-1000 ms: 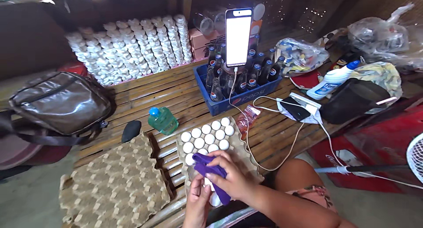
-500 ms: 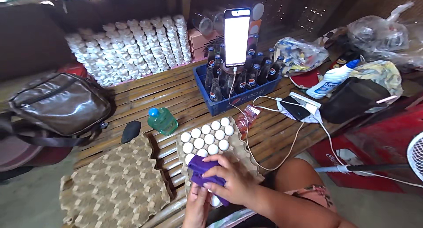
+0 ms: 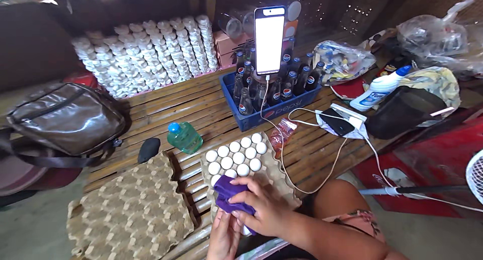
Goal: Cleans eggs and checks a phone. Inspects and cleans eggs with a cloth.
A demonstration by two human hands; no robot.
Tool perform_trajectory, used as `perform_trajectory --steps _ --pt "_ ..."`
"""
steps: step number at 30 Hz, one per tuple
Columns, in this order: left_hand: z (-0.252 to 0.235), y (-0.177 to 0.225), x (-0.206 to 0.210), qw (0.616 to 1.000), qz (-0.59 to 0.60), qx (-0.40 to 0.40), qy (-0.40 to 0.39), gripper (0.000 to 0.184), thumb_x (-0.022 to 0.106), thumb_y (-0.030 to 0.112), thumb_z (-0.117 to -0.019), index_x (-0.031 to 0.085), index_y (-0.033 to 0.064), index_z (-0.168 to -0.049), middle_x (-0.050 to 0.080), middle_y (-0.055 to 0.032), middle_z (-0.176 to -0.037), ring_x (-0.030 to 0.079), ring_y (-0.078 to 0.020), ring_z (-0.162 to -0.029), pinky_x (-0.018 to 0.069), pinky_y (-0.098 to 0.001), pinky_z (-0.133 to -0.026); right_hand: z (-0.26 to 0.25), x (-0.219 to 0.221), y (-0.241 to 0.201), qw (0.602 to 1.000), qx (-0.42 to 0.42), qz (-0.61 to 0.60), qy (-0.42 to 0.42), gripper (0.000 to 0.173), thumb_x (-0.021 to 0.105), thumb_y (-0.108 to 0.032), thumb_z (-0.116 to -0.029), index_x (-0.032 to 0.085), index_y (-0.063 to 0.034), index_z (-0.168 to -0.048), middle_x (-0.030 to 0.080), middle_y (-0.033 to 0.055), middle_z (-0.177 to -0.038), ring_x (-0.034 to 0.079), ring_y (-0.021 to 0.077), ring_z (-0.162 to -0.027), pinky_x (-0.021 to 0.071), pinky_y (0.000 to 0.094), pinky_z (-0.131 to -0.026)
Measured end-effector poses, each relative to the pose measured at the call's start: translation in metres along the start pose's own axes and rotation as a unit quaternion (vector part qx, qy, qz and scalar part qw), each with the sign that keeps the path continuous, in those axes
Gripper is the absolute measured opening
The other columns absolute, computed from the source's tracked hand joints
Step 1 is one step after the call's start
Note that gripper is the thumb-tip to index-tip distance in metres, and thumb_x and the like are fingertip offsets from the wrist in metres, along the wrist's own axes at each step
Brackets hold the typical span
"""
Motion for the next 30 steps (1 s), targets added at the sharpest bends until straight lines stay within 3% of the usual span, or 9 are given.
perform_trajectory --steps 4,7,11,14,19,24,30 --pt "-0.001 -0.002 0.004 0.998 -0.046 -0.005 -0.048 0.034 0.073 0.028 -0.0919 0.068 0.0158 -0.123 0.075 -0.0075 -0.109 0.074 -0.0148 -0.092 0.0617 -0.0302 -0.083 -0.002 -0.004 0.011 0.992 0.094 -0.082 0.011 0.025 0.066 -0.025 -0.0978 0.071 -0.01 -0.117 0.057 0.0166 -0.137 0.053 0.0229 -0.13 0.0473 0.0378 -0.108" --pt "-0.001 -0.002 0.005 0.999 -0.029 -0.015 -0.034 0.039 0.074 0.028 -0.0911 0.066 0.0133 -0.126 0.074 -0.0099 -0.112 0.074 -0.0181 -0.094 0.0622 -0.0331 -0.084 -0.002 -0.004 0.018 0.977 0.151 -0.149 0.024 0.03 0.065 -0.023 -0.098 0.069 -0.0035 -0.12 0.057 0.0172 -0.135 0.055 0.019 -0.127 0.0491 0.0338 -0.105" --pt "-0.003 -0.002 -0.001 0.999 0.039 -0.033 -0.014 0.038 0.073 0.029 -0.0918 0.064 0.0113 -0.124 0.074 -0.0127 -0.107 0.075 -0.0191 -0.089 0.0629 -0.0323 -0.078 0.001 0.0 0.012 0.991 0.1 -0.085 0.005 0.03 0.066 -0.026 -0.098 0.068 -0.0094 -0.123 0.055 0.0179 -0.138 0.053 0.024 -0.131 0.0478 0.0396 -0.107" --pt "-0.002 0.0 -0.002 1.0 -0.011 -0.014 0.015 0.035 0.076 0.031 -0.0895 0.065 0.0123 -0.118 0.076 -0.0096 -0.099 0.075 -0.0162 -0.083 0.0628 -0.0305 -0.076 0.0 0.001 0.005 0.998 0.057 -0.017 -0.008 0.027 0.067 -0.028 -0.0969 0.068 -0.0149 -0.121 0.056 0.0176 -0.139 0.052 0.0282 -0.132 0.0456 0.0443 -0.109" --pt "-0.003 -0.002 0.001 0.999 -0.041 -0.016 -0.013 0.033 0.077 0.028 -0.0886 0.069 0.0131 -0.117 0.076 -0.0087 -0.101 0.075 -0.0149 -0.083 0.0627 -0.03 -0.077 -0.001 -0.001 0.009 0.996 0.081 -0.028 0.002 0.027 0.069 -0.026 -0.095 0.07 -0.0153 -0.12 0.056 0.0161 -0.139 0.052 0.025 -0.131 0.0466 0.0403 -0.108" --pt "-0.002 -0.002 0.003 0.998 -0.038 -0.037 -0.045 0.036 0.074 0.026 -0.0914 0.067 0.0128 -0.124 0.074 -0.0098 -0.11 0.074 -0.0167 -0.091 0.0621 -0.0325 -0.082 -0.003 -0.006 0.014 0.984 0.134 -0.113 0.026 0.029 0.067 -0.022 -0.0965 0.069 -0.0063 -0.121 0.056 0.0177 -0.137 0.054 0.019 -0.128 0.0495 0.0325 -0.104" --pt "0.0 0.001 -0.002 0.999 -0.027 -0.009 0.023 0.03 0.078 0.028 -0.0878 0.069 0.0138 -0.113 0.076 -0.0084 -0.095 0.075 -0.0141 -0.08 0.0627 -0.0291 -0.074 0.001 0.001 0.004 0.998 0.056 -0.02 -0.008 0.031 0.071 -0.025 -0.0935 0.068 -0.0154 -0.123 0.056 0.0178 -0.139 0.053 0.0288 -0.131 0.0463 0.0443 -0.109"
Point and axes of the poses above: each hand's wrist, its own z-axis away from the middle knuckle, its own x-axis out of the palm, y = z × x, the point moved 6 cm from there along -z, towards the middle knuckle
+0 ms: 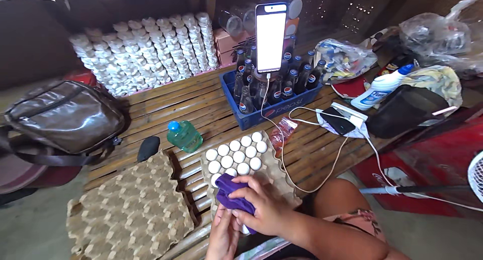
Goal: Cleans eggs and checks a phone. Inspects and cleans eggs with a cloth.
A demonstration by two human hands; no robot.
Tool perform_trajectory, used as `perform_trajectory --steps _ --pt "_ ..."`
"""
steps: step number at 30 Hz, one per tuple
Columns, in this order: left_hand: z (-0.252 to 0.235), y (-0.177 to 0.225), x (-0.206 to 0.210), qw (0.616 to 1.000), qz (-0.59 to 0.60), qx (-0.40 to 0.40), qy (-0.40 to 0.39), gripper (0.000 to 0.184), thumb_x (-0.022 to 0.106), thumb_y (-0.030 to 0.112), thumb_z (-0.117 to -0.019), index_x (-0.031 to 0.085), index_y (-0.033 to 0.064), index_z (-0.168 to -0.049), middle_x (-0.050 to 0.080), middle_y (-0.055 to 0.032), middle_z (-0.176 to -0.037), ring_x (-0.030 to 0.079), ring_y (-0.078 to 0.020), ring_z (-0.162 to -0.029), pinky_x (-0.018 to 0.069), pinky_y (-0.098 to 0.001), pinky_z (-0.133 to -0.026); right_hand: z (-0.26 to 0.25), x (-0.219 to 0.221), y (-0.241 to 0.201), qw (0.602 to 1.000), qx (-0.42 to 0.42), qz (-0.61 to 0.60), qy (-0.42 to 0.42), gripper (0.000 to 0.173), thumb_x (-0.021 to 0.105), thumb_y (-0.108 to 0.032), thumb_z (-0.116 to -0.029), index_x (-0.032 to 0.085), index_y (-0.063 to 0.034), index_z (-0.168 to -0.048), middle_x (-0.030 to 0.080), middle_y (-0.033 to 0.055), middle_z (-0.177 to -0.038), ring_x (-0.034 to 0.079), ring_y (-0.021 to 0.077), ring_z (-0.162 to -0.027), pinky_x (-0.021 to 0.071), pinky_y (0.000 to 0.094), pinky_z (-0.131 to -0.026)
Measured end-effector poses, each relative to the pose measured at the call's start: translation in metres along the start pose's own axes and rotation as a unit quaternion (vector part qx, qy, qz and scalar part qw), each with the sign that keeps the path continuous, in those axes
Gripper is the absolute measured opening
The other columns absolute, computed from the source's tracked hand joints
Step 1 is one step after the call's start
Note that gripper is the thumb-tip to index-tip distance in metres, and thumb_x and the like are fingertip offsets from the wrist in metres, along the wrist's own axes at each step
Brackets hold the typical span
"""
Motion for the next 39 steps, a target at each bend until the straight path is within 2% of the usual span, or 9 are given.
perform_trajectory --steps 3,6,9,11,15,19,28,35,39 --pt "-0.001 0.0 -0.001 1.0 -0.018 0.0 -0.008 0.03 0.079 0.029 -0.0869 0.07 0.0143 -0.111 0.076 -0.0077 -0.093 0.073 -0.0121 -0.076 0.0618 -0.0267 -0.071 -0.001 0.0 0.002 1.0 0.005 -0.01 -0.004 0.031 0.071 -0.024 -0.094 0.068 -0.0147 -0.123 0.056 0.0172 -0.138 0.053 0.0279 -0.131 0.0462 0.0435 -0.109" --pt "-0.002 -0.002 0.002 0.998 -0.048 -0.005 -0.05 0.033 0.075 0.028 -0.0905 0.069 0.0135 -0.119 0.075 -0.0082 -0.104 0.074 -0.0144 -0.085 0.0625 -0.0306 -0.078 -0.004 -0.005 0.007 0.997 0.04 -0.064 0.011 0.034 0.069 -0.019 -0.0945 0.066 -0.0078 -0.127 0.058 0.0175 -0.135 0.055 0.024 -0.128 0.0482 0.0396 -0.107" --pt "-0.001 -0.003 0.003 0.993 -0.092 -0.002 -0.068 0.036 0.075 0.025 -0.0911 0.067 0.0142 -0.125 0.074 -0.0076 -0.111 0.074 -0.0162 -0.09 0.0624 -0.0342 -0.081 -0.006 -0.012 0.011 0.99 0.072 -0.111 0.046 0.044 0.07 -0.016 -0.0931 0.058 0.002 -0.132 0.061 0.0181 -0.13 0.059 0.0179 -0.122 0.0501 0.0328 -0.104" --pt "0.0 -0.002 0.003 0.991 -0.117 0.01 -0.061 0.037 0.076 0.026 -0.0903 0.068 0.0141 -0.124 0.074 -0.0063 -0.11 0.073 -0.0146 -0.092 0.0615 -0.0336 -0.084 -0.005 -0.012 0.012 0.989 0.075 -0.116 0.058 0.049 0.07 -0.016 -0.0927 0.054 0.0042 -0.134 0.062 0.0184 -0.128 0.061 0.0163 -0.119 0.051 0.032 -0.103" --pt "-0.002 0.002 0.001 0.996 -0.068 0.017 -0.059 0.033 0.074 0.029 -0.0913 0.069 0.0136 -0.12 0.075 -0.0072 -0.106 0.073 -0.0143 -0.093 0.0607 -0.032 -0.086 -0.001 -0.004 0.005 0.996 -0.002 -0.073 0.041 0.043 0.073 -0.02 -0.0913 0.059 -0.0027 -0.128 0.059 0.0198 -0.132 0.056 0.0237 -0.127 0.0491 0.0377 -0.107" --pt "-0.003 0.004 -0.001 0.999 -0.03 0.013 -0.016 0.033 0.076 0.029 -0.0896 0.068 0.0134 -0.118 0.075 -0.0074 -0.102 0.074 -0.0143 -0.09 0.0617 -0.0315 -0.083 -0.001 0.002 0.003 0.999 0.026 -0.032 -0.002 0.041 0.076 -0.021 -0.0887 0.065 -0.0085 -0.126 0.055 0.0203 -0.14 0.053 0.0284 -0.132 0.0477 0.0425 -0.108" --pt "-0.003 0.001 0.004 0.996 -0.061 0.007 -0.066 0.041 0.075 0.023 -0.0909 0.064 0.0125 -0.129 0.073 -0.0099 -0.112 0.074 -0.017 -0.093 0.0618 -0.034 -0.084 -0.006 -0.008 0.016 0.986 0.092 -0.135 0.034 0.037 0.071 -0.016 -0.0916 0.066 -0.0028 -0.125 0.058 0.0165 -0.136 0.055 0.018 -0.127 0.0491 0.0321 -0.105" --pt "-0.005 0.005 0.0 1.0 -0.011 0.008 -0.014 0.039 0.076 0.023 -0.0901 0.063 0.0076 -0.123 0.074 -0.0117 -0.103 0.074 -0.0162 -0.083 0.0625 -0.0308 -0.076 -0.005 -0.005 0.011 0.993 0.063 -0.102 0.007 0.038 0.078 -0.014 -0.0865 0.069 -0.0074 -0.123 0.058 0.0166 -0.134 0.057 0.0178 -0.124 0.0517 0.0306 -0.102" --pt "-0.004 0.003 0.0 0.995 -0.084 0.021 -0.046 0.041 0.078 0.021 -0.0893 0.064 0.0103 -0.126 0.073 -0.0086 -0.112 0.073 -0.0158 -0.092 0.0616 -0.0333 -0.083 -0.007 -0.009 0.012 0.993 0.057 -0.102 0.025 0.04 0.075 -0.011 -0.0867 0.068 -0.0058 -0.125 0.061 0.0157 -0.131 0.059 0.0173 -0.122 0.0523 0.031 -0.102"
Point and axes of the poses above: each hand's wrist, its own z-axis away from the middle knuckle, its own x-axis out of the palm, y = z × x, the point moved 6 cm from there along -z, towards the middle knuckle
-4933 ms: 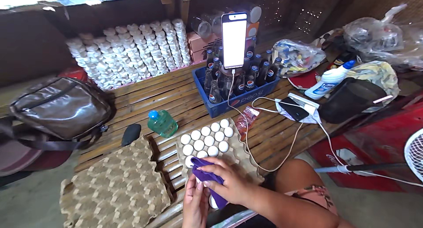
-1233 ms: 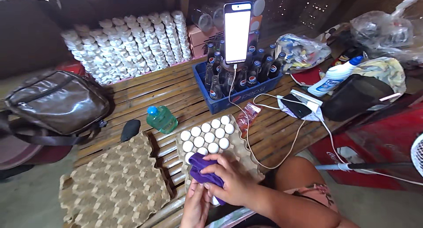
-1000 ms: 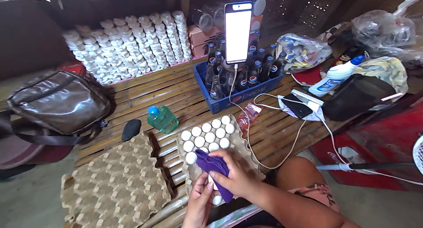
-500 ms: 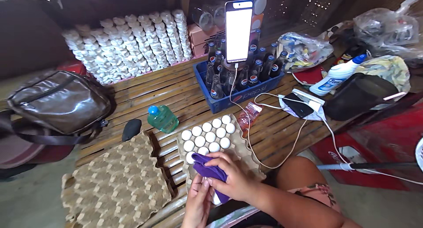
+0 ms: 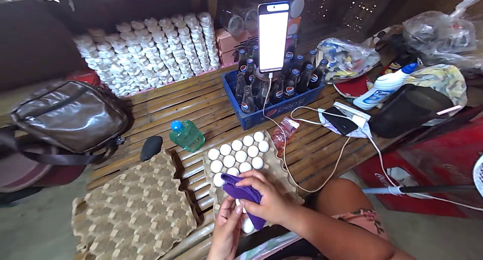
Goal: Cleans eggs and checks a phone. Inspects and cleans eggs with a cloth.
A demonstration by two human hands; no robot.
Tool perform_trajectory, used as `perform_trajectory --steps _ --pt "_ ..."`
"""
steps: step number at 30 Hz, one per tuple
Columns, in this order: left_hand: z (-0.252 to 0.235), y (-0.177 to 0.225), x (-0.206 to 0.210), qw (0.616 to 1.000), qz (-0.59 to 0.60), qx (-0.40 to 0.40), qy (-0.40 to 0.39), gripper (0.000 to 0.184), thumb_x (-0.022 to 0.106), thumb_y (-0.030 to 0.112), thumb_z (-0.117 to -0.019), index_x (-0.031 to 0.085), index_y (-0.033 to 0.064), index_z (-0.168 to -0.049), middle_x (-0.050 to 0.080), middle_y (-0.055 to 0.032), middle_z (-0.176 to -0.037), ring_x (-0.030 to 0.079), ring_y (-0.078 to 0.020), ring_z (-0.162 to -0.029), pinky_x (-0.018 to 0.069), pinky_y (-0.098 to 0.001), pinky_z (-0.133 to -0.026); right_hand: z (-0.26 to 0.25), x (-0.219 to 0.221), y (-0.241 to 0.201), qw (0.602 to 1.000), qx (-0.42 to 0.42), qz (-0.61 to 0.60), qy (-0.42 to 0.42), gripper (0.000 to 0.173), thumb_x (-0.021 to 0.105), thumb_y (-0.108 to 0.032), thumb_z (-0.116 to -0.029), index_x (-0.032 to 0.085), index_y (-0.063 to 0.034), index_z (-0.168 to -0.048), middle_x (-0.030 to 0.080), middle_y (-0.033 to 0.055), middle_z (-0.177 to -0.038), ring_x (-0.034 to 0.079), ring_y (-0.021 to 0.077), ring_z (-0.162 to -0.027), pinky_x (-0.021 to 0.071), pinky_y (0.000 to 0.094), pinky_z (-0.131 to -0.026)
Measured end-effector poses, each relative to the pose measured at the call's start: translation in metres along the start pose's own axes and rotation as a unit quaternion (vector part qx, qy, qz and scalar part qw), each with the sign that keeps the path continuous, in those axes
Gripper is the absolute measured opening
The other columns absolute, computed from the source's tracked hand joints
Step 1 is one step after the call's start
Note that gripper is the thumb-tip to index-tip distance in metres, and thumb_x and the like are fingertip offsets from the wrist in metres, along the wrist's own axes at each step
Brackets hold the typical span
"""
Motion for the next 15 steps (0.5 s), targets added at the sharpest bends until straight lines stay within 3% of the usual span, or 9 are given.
perform_trajectory --steps 4,11,15 --pt "0.002 -0.001 0.004 1.0 -0.024 -0.001 -0.011 0.043 0.078 0.022 -0.0889 0.064 0.0107 -0.128 0.073 -0.0067 -0.115 0.073 -0.0158 -0.095 0.0615 -0.0348 -0.084 -0.003 -0.006 -0.001 0.999 0.003 -0.019 0.031 0.049 0.075 -0.011 -0.0866 0.06 0.0008 -0.132 0.062 0.0167 -0.128 0.059 0.0171 -0.122 0.0493 0.0323 -0.105" --pt "0.0 0.002 -0.001 0.991 0.116 -0.03 0.058 0.033 0.07 0.022 -0.0956 0.058 0.0078 -0.123 0.073 -0.0137 -0.102 0.075 -0.0191 -0.082 0.0634 -0.0323 -0.073 0.002 0.005 -0.003 0.999 -0.039 0.01 0.015 0.044 0.078 -0.01 -0.0839 0.062 0.0007 -0.124 0.062 0.018 -0.128 0.059 0.02 -0.125 0.0499 0.0325 -0.106" --pt "0.0 0.002 0.003 0.997 0.071 -0.015 0.017 0.038 0.073 0.026 -0.0934 0.061 0.0097 -0.125 0.073 -0.0117 -0.108 0.074 -0.0184 -0.089 0.0629 -0.0336 -0.079 0.001 0.003 -0.003 1.0 -0.02 0.011 0.014 0.044 0.076 -0.011 -0.0854 0.062 0.001 -0.126 0.063 0.0172 -0.128 0.059 0.0185 -0.124 0.0499 0.0314 -0.105"
Point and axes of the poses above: each hand's wrist, its own z-axis away from the middle knuckle, its own x-axis out of the palm, y = z × x, the point moved 6 cm from there along -z, towards the middle knuckle
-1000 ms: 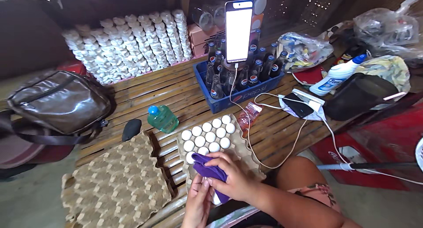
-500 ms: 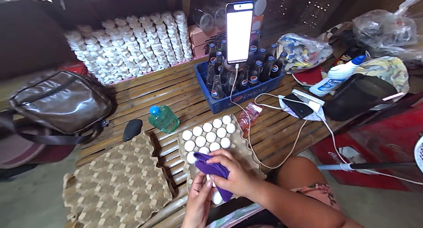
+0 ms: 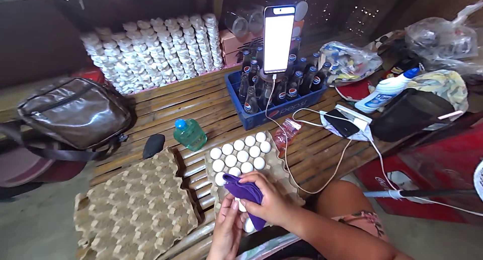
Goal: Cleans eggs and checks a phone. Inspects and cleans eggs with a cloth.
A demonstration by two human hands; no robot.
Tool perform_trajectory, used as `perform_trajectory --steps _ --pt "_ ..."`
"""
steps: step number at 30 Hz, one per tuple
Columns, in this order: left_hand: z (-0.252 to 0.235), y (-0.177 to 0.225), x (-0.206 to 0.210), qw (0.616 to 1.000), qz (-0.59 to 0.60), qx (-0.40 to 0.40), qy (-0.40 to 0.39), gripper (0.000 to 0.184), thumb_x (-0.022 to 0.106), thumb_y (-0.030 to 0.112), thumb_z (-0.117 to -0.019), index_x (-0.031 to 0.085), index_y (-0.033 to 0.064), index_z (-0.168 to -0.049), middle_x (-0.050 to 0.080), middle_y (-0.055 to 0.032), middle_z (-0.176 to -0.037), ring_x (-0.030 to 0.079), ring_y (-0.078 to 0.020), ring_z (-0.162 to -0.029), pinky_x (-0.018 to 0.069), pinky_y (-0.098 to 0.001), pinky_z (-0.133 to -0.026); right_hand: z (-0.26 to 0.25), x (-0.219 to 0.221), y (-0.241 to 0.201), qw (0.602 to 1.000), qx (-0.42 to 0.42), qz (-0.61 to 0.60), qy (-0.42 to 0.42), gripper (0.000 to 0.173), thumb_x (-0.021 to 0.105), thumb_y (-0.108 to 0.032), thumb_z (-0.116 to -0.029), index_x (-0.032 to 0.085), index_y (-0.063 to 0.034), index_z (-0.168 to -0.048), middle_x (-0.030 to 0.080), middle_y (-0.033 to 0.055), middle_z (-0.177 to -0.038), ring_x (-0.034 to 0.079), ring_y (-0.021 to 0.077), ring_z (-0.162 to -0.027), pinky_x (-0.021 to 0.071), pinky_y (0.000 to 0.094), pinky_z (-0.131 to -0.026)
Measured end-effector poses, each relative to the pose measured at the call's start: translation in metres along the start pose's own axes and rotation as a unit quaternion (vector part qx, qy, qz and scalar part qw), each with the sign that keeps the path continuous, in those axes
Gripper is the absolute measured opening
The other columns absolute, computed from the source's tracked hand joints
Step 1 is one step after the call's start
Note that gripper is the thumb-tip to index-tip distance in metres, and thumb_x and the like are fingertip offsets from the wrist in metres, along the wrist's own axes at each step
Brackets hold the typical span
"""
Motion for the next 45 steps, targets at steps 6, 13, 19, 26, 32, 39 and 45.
perform_trajectory --steps 6,13,19,26,32,39,45 --pt "0.002 -0.004 0.002 0.998 -0.048 -0.012 -0.033 0.039 0.077 0.025 -0.0898 0.063 0.012 -0.124 0.074 -0.0084 -0.108 0.074 -0.0159 -0.089 0.062 -0.0329 -0.081 -0.002 -0.004 0.002 0.999 0.046 -0.021 -0.002 0.043 0.075 -0.014 -0.0879 0.063 0.001 -0.126 0.064 0.016 -0.126 0.059 0.0166 -0.121 0.0496 0.0302 -0.104" --pt "0.001 -0.006 -0.007 0.997 0.041 -0.056 0.041 0.041 0.074 0.041 -0.0908 0.063 0.0104 -0.116 0.074 -0.0122 -0.092 0.073 -0.0166 -0.072 0.0619 -0.0293 -0.065 0.004 0.004 0.005 0.998 0.01 -0.019 -0.051 0.046 0.077 -0.013 -0.0874 0.062 -0.0005 -0.129 0.061 0.0178 -0.132 0.057 0.0213 -0.127 0.049 0.0356 -0.107" --pt "0.005 -0.007 -0.003 0.991 -0.114 -0.047 0.052 0.058 0.014 0.034 -0.1073 0.066 0.0167 -0.091 0.069 -0.001 -0.066 0.063 -0.0063 -0.054 0.0553 -0.0221 -0.055 0.006 0.01 0.003 0.996 -0.006 0.008 -0.094 0.043 0.077 -0.013 -0.0865 0.065 -0.0024 -0.127 0.062 0.0179 -0.132 0.058 0.0239 -0.127 0.0492 0.0382 -0.107" --pt "0.007 -0.012 0.0 0.993 -0.095 -0.066 0.034 0.063 0.011 0.039 -0.1084 0.068 0.019 -0.092 0.07 -0.0001 -0.068 0.064 -0.0062 -0.056 0.0554 -0.023 -0.055 0.008 0.011 0.003 0.995 0.003 0.021 -0.099 0.042 0.074 -0.026 -0.0922 0.065 -0.0055 -0.128 0.06 0.0177 -0.135 0.056 0.0254 -0.128 0.0477 0.0412 -0.107" --pt "0.007 -0.018 0.002 0.991 -0.106 -0.072 -0.025 0.048 0.035 0.052 -0.1058 0.072 0.0224 -0.095 0.07 0.0016 -0.07 0.064 -0.0059 -0.059 0.0556 -0.0234 -0.059 0.007 0.006 0.006 0.996 -0.003 0.018 -0.083 0.033 0.064 -0.028 -0.1002 0.068 -0.0053 -0.123 0.062 0.0169 -0.132 0.058 0.0241 -0.125 0.0489 0.0416 -0.106" --pt "0.005 -0.023 -0.003 0.984 -0.135 -0.111 -0.023 0.051 0.029 0.05 -0.1059 0.07 0.0222 -0.089 0.066 0.0036 -0.063 0.059 -0.004 -0.052 0.0503 -0.0209 -0.052 0.007 0.006 0.009 0.995 0.002 0.035 -0.092 0.031 0.058 -0.026 -0.1038 0.067 -0.0062 -0.125 0.062 0.0171 -0.132 0.058 0.0251 -0.126 0.0484 0.0417 -0.107" --pt "0.006 -0.022 -0.008 0.994 -0.028 -0.094 0.05 0.067 0.013 0.047 -0.1075 0.072 0.0189 -0.094 0.074 -0.0033 -0.079 0.07 -0.0106 -0.068 0.0589 -0.0278 -0.065 0.007 0.013 0.005 0.981 -0.003 0.064 -0.183 0.031 0.058 -0.024 -0.1025 0.069 -0.0168 -0.13 0.05 0.0181 -0.15 0.046 0.0332 -0.14 0.039 0.0505 -0.115"
Point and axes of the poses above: each hand's wrist, its own z-axis away from the middle knuckle, its own x-axis out of the palm, y = z × x, the point moved 6 cm from there along -z, towards the middle knuckle
